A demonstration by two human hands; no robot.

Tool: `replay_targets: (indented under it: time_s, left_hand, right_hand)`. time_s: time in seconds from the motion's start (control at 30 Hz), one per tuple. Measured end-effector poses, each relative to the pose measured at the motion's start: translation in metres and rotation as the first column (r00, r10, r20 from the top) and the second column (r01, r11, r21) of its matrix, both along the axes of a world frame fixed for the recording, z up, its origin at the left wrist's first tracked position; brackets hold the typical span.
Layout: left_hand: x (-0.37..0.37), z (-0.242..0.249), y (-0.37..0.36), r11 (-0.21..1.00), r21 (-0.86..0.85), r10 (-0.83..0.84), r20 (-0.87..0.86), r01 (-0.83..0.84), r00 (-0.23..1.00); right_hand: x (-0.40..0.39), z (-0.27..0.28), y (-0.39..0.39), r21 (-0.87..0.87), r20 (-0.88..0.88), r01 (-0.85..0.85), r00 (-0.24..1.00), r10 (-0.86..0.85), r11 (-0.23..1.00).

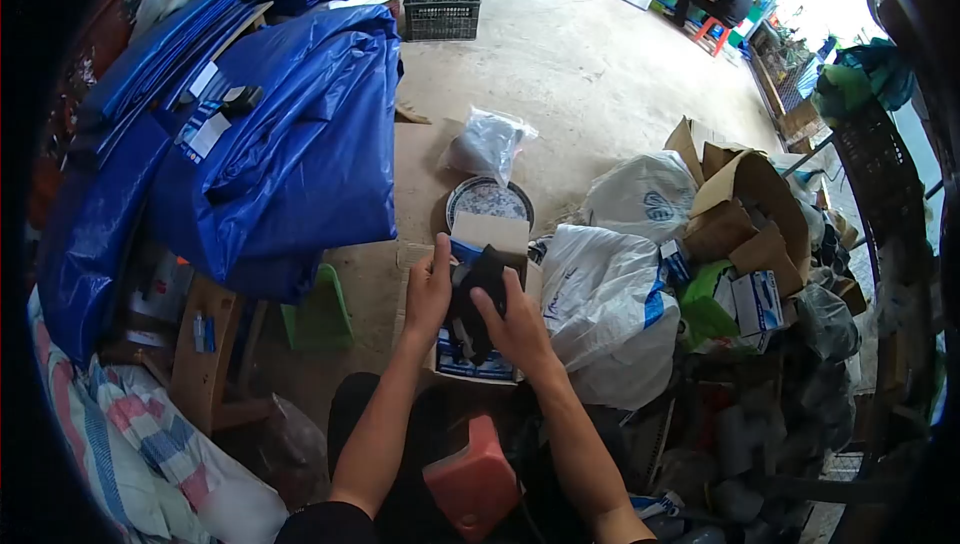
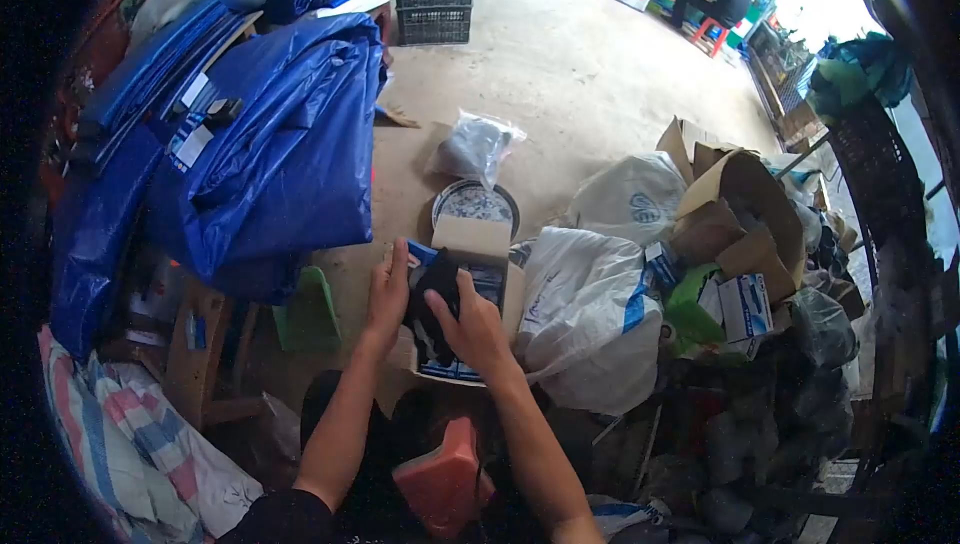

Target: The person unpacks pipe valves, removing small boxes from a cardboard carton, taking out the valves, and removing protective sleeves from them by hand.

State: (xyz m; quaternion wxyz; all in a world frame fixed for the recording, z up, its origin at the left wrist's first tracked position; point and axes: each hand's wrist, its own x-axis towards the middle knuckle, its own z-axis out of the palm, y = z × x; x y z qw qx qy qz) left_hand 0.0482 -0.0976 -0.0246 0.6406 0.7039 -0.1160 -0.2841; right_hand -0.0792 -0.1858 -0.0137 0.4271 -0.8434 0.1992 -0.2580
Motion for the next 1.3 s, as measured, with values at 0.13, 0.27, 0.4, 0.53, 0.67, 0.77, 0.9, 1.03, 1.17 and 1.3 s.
replay_targets:
  time_s: [0.13,0.27,0.4,0.53,0.67,0.77,0.9,1.03,1.17,1.3]
  left_hand:
    - [-0.009,-0.012,-0.006,0.995,-0.087,-0.052,-0.018,0.051,0.998]
    - [-0.021,0.01,-0.006,0.997,-0.047,-0.046,0.235,0.059,0.971]
    - [-0.024,0.001,-0.011,0.994,-0.075,-0.058,0.304,0.084,0.951]
    - [-0.022,0.003,-0.008,0.998,-0.031,-0.042,0.125,0.046,0.991]
    - [-0.021,-0.013,-0.017,0.991,-0.126,0.019,-0.223,-0.049,0.975]
    - [-0.016,-0.057,-0.027,0.992,0.082,0.073,0.276,-0.099,0.958]
    - [-0.002,-0.031,-0.007,0.992,-0.123,0.069,0.267,-0.037,0.961]
    - [0.007,0.023,0.021,0.994,-0.079,-0.044,0.318,0.073,0.947]
    - [0.013,0.004,0.018,0.986,-0.121,0.16,0.465,-0.116,0.871]
    - [0.041,-0.002,0.064,0.91,-0.181,0.361,-0.092,-0.372,0.928]
  right_hand:
    - [-0.001,0.006,0.001,0.133,-0.093,0.227,0.972,-0.216,0.965]
    - [0.004,-0.021,-0.011,0.221,0.014,0.374,0.922,-0.386,0.901]
    - [0.001,-0.084,-0.029,0.438,0.037,0.335,0.921,-0.389,0.834]
    - [0.001,-0.026,-0.023,0.628,0.001,0.176,0.974,-0.227,0.758]
    - [-0.004,-0.006,-0.019,0.193,-0.017,0.308,0.95,-0.311,0.932]
    - [-0.02,-0.063,-0.045,-0.636,-0.226,-0.098,0.972,-0.064,0.765]
    - [-0.005,-0.015,-0.023,0.812,-0.027,0.01,0.999,0.02,0.584]
    - [-0.011,-0.012,-0.009,0.925,0.122,-0.14,0.99,0.072,0.353]
    - [0.001,-0.006,-0.001,0.666,0.076,-0.13,0.991,0.107,0.734]
    - [0.006,0.012,-0.001,0.184,-0.036,0.042,0.999,-0.035,0.982]
